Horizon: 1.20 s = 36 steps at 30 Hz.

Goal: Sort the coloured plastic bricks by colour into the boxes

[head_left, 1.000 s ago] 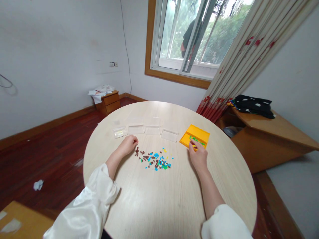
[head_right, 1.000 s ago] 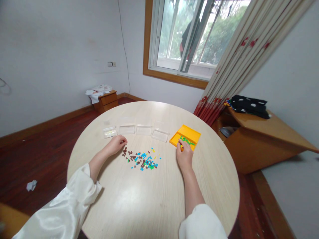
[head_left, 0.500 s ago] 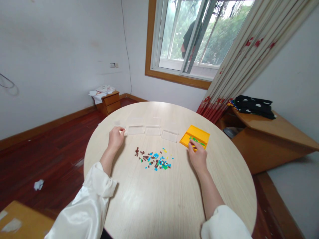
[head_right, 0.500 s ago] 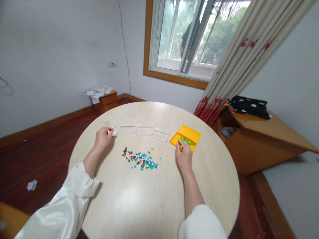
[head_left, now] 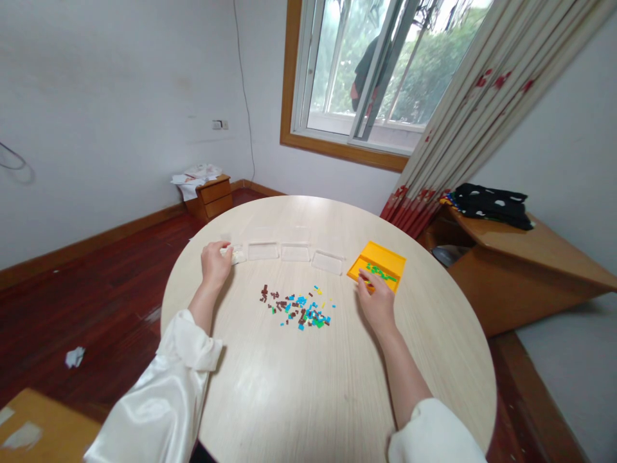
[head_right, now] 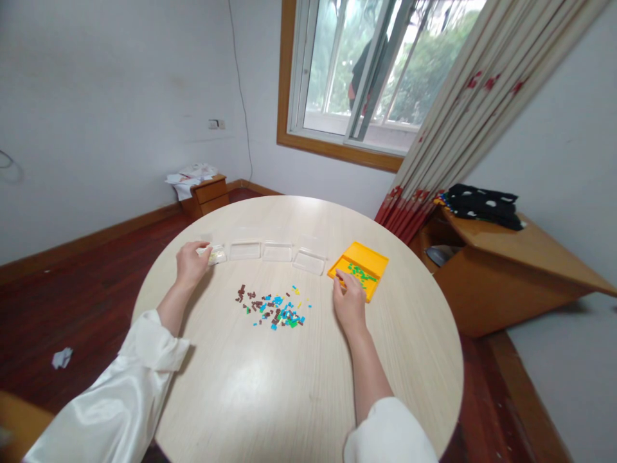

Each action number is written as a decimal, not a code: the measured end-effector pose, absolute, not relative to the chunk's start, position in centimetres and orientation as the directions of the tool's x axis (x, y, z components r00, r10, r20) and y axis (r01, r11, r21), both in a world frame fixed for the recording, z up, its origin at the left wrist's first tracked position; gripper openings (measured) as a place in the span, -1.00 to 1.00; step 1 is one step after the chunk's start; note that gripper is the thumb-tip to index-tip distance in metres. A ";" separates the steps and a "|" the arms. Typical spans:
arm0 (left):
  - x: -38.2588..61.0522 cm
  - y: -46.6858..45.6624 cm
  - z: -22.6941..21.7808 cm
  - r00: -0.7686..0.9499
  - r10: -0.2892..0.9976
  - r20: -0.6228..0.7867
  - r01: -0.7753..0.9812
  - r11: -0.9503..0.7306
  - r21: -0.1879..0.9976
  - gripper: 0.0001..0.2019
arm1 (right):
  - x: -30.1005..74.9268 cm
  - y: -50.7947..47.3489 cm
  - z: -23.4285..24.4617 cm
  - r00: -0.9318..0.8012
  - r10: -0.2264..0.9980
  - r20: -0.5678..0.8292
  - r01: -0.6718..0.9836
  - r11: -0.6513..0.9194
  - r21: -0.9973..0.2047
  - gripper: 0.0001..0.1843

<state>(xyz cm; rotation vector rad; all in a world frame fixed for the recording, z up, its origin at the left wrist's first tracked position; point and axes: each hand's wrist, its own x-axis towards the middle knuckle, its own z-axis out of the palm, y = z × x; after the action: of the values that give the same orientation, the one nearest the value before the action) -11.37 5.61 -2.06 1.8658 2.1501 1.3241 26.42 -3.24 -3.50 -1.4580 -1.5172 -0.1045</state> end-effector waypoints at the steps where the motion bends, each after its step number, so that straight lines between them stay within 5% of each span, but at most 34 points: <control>1: -11.0 5.3 -1.8 -0.281 0.818 0.502 0.812 -0.077 0.579 -0.80 | 26.2 -3.3 -3.3 0.206 0.711 0.672 0.790 0.284 -0.544 -0.73; 5: -9.2 3.3 -0.6 -0.166 0.879 0.446 0.770 -0.167 0.615 -0.82 | 24.9 -3.8 -2.6 0.134 0.740 0.659 0.776 0.335 -0.535 -0.77; 9: -7.8 1.2 0.0 0.173 0.935 0.309 0.656 -0.343 0.672 -0.81 | 22.4 -4.7 -2.2 -0.046 0.800 0.598 0.712 0.446 -0.542 -0.74; 15: -7.3 -0.9 0.6 0.570 0.817 0.080 0.456 -0.397 0.797 -0.85 | 19.6 -5.7 -2.3 -0.291 0.833 0.471 0.643 0.535 -0.548 -0.70; 23: -6.5 -1.5 0.0 0.697 0.716 0.024 0.457 -0.469 0.756 -0.86 | 19.6 -5.7 -2.3 -0.312 0.838 0.448 0.645 0.533 -0.547 -0.69; 36: -5.5 -1.7 -0.2 0.673 0.737 0.067 0.479 -0.502 0.720 -0.91 | 16.1 -7.6 -1.0 -0.463 0.795 0.393 0.615 0.607 -0.503 -0.71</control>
<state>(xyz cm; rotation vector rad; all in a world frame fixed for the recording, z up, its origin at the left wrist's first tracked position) -5.46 -1.66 -0.18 2.1957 0.9318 0.4838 16.07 -7.62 -1.05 -1.1069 -2.2295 0.3878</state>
